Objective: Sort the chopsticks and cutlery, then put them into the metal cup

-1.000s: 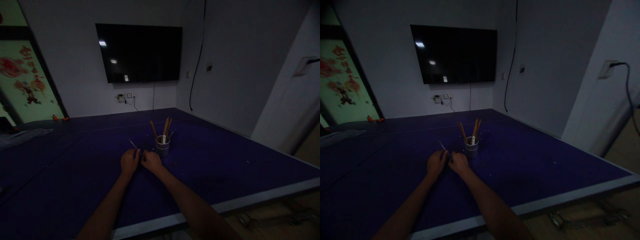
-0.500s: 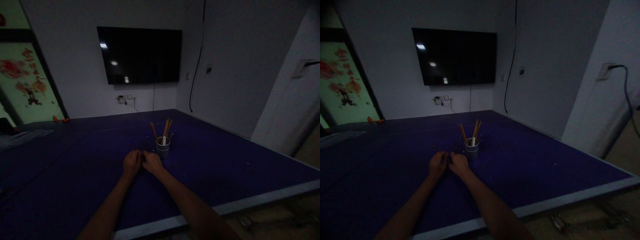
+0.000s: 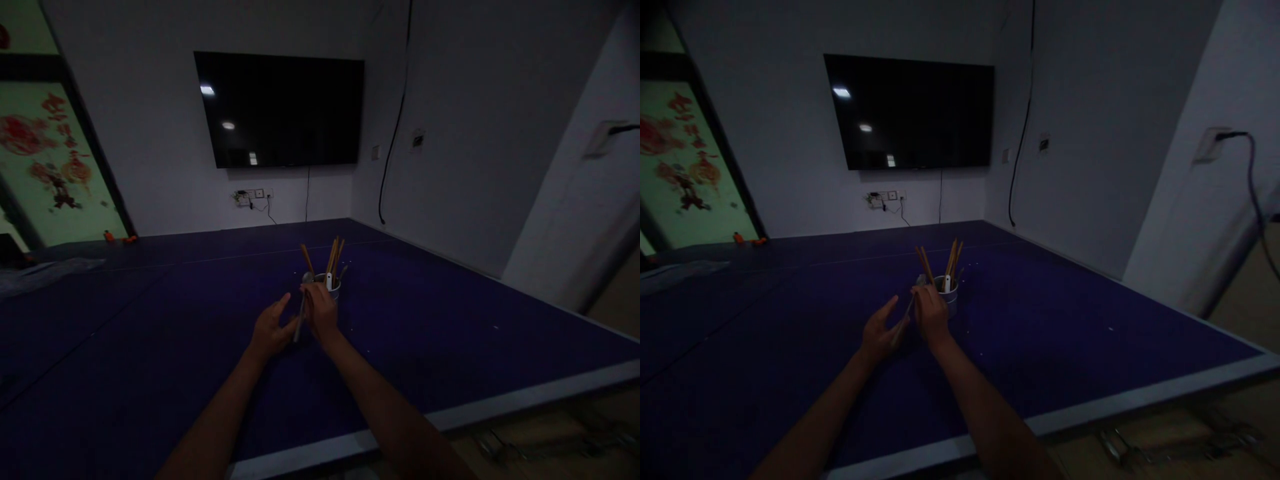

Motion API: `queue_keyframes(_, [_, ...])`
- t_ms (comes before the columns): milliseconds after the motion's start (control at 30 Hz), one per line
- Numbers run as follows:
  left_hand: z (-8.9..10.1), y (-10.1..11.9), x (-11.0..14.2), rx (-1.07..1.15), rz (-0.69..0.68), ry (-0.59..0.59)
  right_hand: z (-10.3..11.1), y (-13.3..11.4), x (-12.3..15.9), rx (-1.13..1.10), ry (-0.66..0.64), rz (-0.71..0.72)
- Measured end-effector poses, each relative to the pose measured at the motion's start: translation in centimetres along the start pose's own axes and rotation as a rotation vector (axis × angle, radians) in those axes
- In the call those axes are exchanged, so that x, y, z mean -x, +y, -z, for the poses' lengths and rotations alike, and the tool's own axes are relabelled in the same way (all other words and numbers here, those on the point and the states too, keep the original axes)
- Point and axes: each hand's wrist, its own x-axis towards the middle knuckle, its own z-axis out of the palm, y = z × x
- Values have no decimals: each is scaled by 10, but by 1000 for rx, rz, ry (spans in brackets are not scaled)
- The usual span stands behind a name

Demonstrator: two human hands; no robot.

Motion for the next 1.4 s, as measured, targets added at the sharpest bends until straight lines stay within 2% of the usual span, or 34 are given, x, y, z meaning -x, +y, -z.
queue_keyframes(100, [2,1,-2,-61,-108,35,8,10,-8,-22,125,-122])
queue_keyframes(200, [4,3,-5,-68,-44,35,13,19,-14,-3,182,-242])
queue_keyframes(367, [7,5,-10,-10,52,-7,13,27,-16,139,168,-349])
queue_keyframes(500, [7,5,-11,22,77,-76,11,32,-16,279,98,-356])
queue_keyframes(633, [6,5,-11,42,79,-82,12,36,-17,403,-7,-335])
queue_keyframes(800, [6,5,-11,46,79,-90,10,39,-18,514,-63,-304])
queue_keyframes(1067, [5,5,-10,47,77,-103,9,41,-18,584,-135,-305])
queue_keyframes(1400, [5,5,-10,72,95,-168,10,38,-19,558,-132,-317])
